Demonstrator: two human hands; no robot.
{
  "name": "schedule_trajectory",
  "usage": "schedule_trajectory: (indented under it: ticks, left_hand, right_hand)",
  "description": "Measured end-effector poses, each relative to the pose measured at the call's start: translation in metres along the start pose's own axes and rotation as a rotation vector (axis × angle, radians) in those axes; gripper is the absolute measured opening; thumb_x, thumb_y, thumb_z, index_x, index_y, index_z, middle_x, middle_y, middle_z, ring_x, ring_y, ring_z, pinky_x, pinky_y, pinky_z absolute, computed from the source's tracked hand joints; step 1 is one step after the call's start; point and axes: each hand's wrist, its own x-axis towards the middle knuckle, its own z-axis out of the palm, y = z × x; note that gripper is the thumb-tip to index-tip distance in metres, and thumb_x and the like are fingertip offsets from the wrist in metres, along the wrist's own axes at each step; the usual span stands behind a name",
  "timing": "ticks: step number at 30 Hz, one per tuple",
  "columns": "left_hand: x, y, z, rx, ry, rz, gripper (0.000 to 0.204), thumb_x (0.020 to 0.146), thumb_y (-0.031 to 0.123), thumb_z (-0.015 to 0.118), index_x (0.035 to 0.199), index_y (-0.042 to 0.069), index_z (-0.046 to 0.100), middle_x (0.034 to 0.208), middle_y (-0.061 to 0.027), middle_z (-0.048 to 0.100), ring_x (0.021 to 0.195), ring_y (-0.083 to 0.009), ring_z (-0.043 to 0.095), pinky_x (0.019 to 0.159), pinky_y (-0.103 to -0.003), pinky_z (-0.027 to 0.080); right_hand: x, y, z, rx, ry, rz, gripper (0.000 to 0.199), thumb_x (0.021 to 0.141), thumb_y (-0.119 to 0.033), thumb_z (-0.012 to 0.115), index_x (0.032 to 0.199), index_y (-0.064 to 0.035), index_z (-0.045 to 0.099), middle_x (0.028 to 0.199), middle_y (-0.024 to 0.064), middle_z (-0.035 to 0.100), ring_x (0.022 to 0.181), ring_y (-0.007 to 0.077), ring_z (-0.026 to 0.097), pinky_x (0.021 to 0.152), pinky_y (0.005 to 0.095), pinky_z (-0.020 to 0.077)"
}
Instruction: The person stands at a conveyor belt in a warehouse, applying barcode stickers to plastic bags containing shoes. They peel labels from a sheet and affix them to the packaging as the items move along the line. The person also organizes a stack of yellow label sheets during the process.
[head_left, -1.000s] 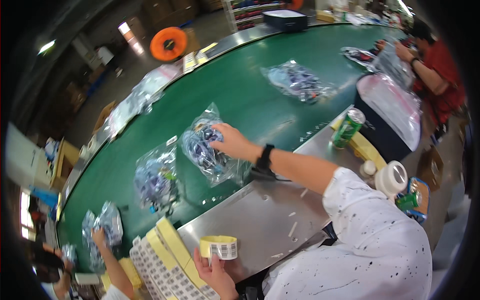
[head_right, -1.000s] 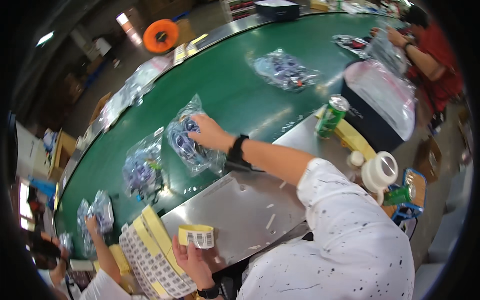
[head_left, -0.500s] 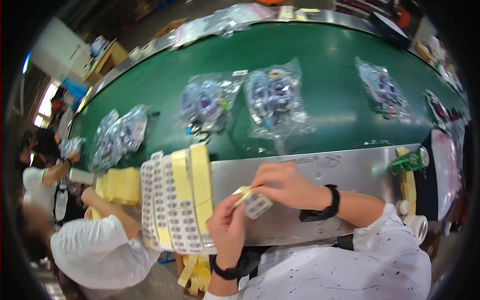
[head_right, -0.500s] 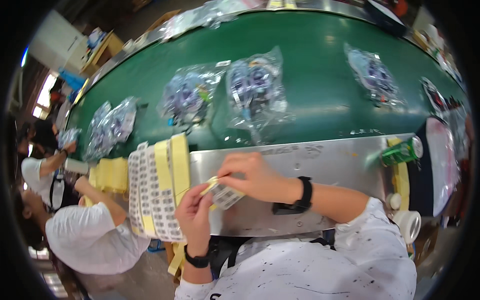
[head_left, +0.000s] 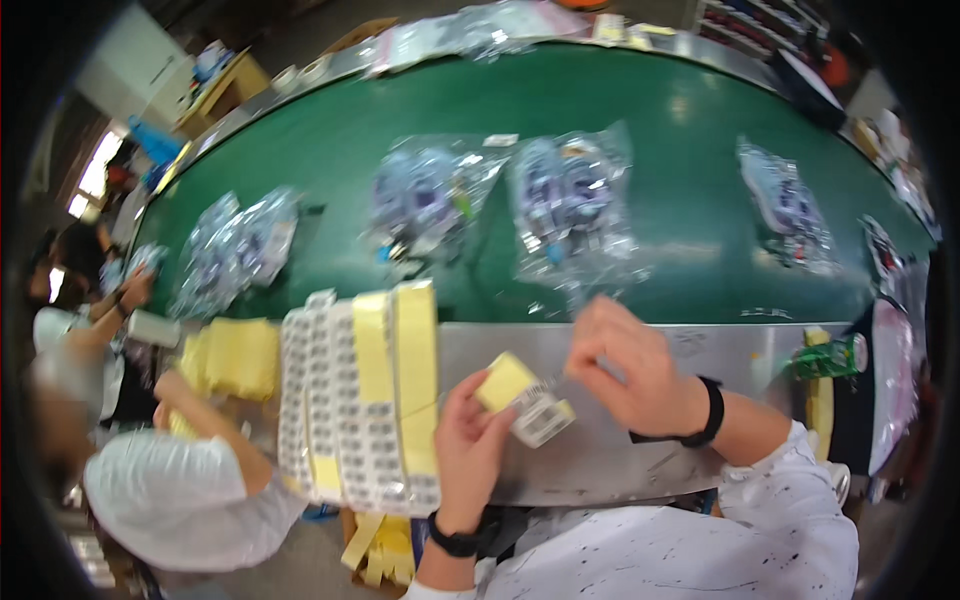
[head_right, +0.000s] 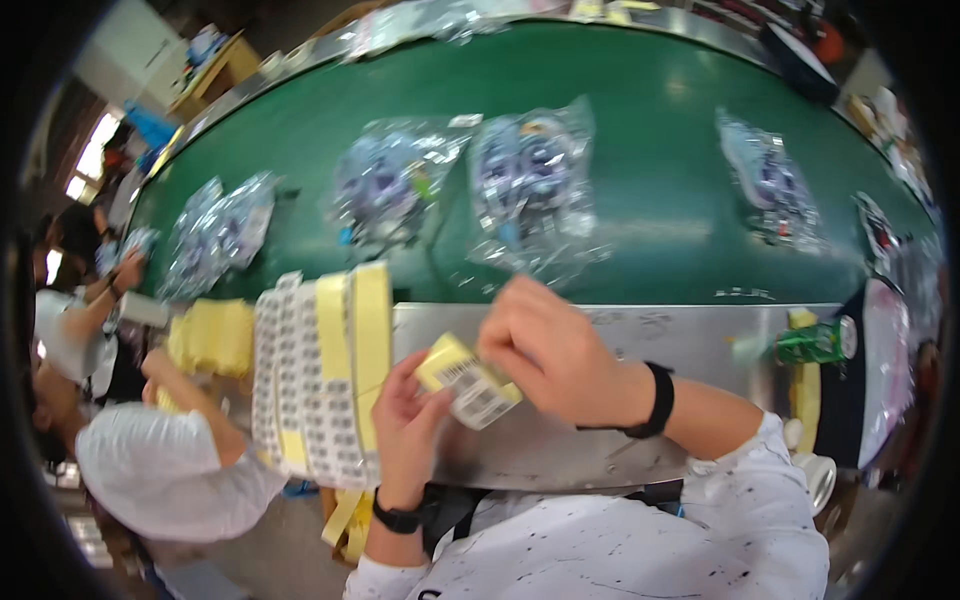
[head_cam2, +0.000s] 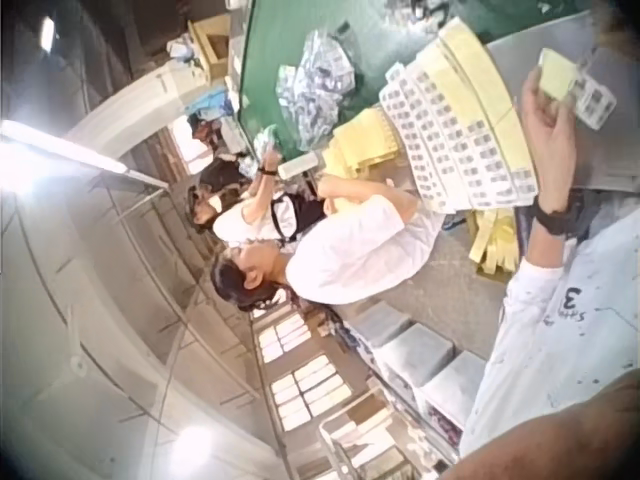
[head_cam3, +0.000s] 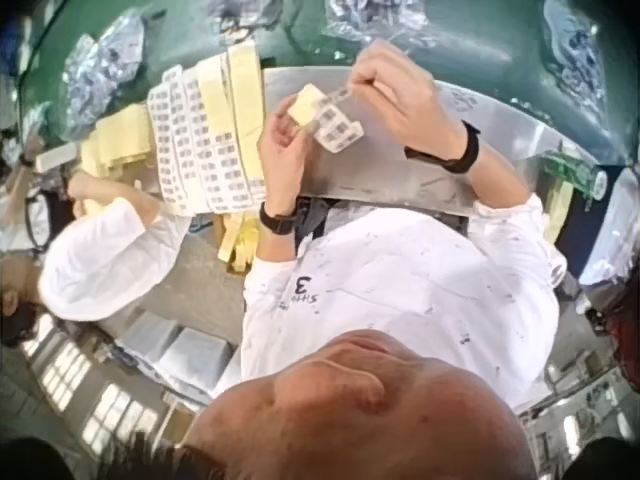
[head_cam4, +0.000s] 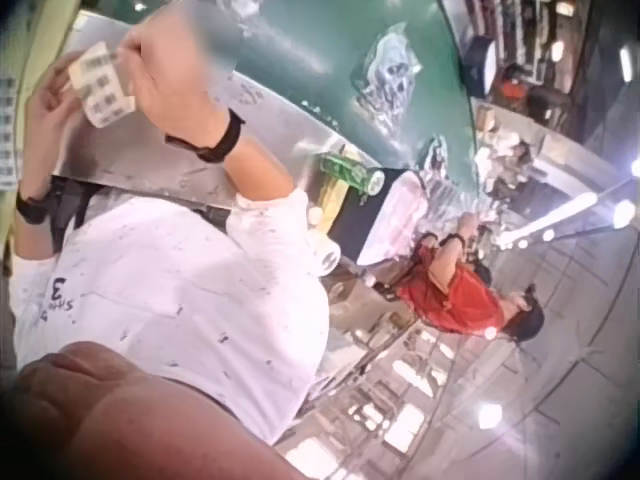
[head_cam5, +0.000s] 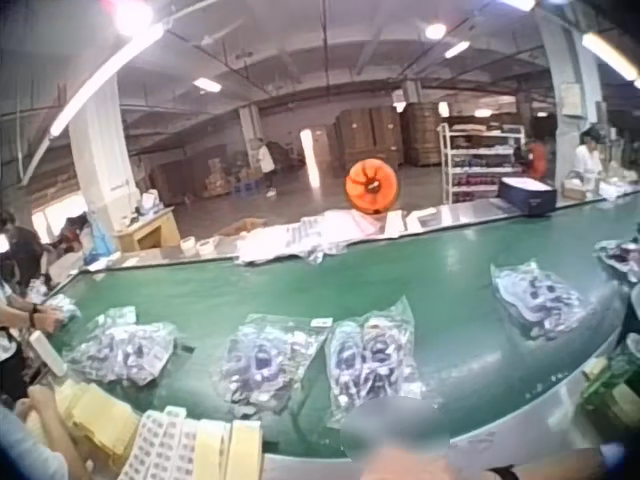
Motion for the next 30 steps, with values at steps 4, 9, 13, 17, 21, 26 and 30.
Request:
schedule_trajectory:
  ticks: [4,9,13,17,21,26,30]
  left_hand:
    - [-0.005,-0.012,0.004,0.002,0.085,-0.023,0.044,0.088,-0.005,0.054,0.130,-0.005,0.042,0.120,-0.0173,0.058,0.102,-0.0189,0.061,0.082,-0.027,0.052]
    - [-0.006,-0.039,0.017,-0.031,0.137,0.017,0.042,0.090,-0.001,0.052,0.131,-0.005,0.041,0.119,-0.0189,0.059,0.103,-0.0194,0.061,0.082,-0.027,0.052]
    - [-0.008,-0.045,0.011,0.008,0.164,0.061,0.041,0.090,-0.002,0.052,0.130,-0.007,0.042,0.118,-0.0196,0.059,0.103,-0.0211,0.061,0.086,-0.030,0.050]
    - [-0.008,-0.049,0.016,-0.004,0.208,0.116,0.039,0.090,-0.003,0.044,0.129,-0.004,0.045,0.114,-0.0165,0.060,0.099,-0.0180,0.060,0.080,-0.025,0.049]
    - [-0.009,-0.047,0.020,-0.019,0.192,0.145,0.039,0.089,-0.003,0.042,0.127,-0.006,0.045,0.114,-0.0187,0.060,0.102,-0.0214,0.061,0.087,-0.029,0.048]
    - [-0.014,-0.044,0.011,0.028,0.126,0.068,0.036,0.091,0.001,0.050,0.127,-0.005,0.048,0.118,-0.0172,0.058,0.107,-0.0237,0.056,0.094,-0.033,0.043]
    - [-0.015,-0.045,0.014,0.060,0.155,0.049,0.037,0.092,0.001,0.050,0.128,-0.005,0.047,0.119,-0.0169,0.057,0.108,-0.0235,0.055,0.094,-0.033,0.042]
  right_hand:
    - [0.064,0.090,-0.060,0.040,0.473,0.322,0.022,0.079,-0.004,0.068,0.099,0.0004,0.059,0.093,0.0064,0.055,0.076,0.0179,0.054,0.065,0.0294,0.0459]
    - [0.075,0.226,-0.102,0.067,0.584,0.913,0.089,0.075,-0.014,0.076,0.144,-0.0035,0.022,0.107,0.0155,0.053,0.087,0.0243,0.057,0.070,0.0402,0.0509]
    - [0.064,0.282,-0.109,0.541,0.723,1.016,0.081,0.082,0.009,0.057,0.148,-0.0060,0.012,0.093,0.0167,0.065,0.074,0.0240,0.066,0.065,0.0354,0.0544]
    - [0.058,0.296,-0.115,0.539,0.721,0.959,0.074,0.081,0.004,0.063,0.144,-0.0053,0.025,0.092,0.0139,0.064,0.072,0.0209,0.064,0.063,0.0339,0.0533]
    - [0.084,0.305,-0.141,0.277,0.769,0.817,0.027,0.078,-0.009,0.072,0.101,-0.0037,0.061,0.089,0.0045,0.062,0.077,0.0150,0.057,0.062,0.0290,0.0487]
    - [0.120,0.309,-0.166,0.252,0.331,1.006,0.015,0.080,-0.011,0.071,0.089,-0.0016,0.064,0.097,0.0082,0.060,0.086,0.0202,0.057,0.068,0.0332,0.0490]
    - [0.122,0.323,-0.160,0.340,0.173,1.198,0.018,0.082,-0.009,0.069,0.095,0.0018,0.063,0.101,0.0123,0.058,0.086,0.0262,0.061,0.069,0.0374,0.0531]
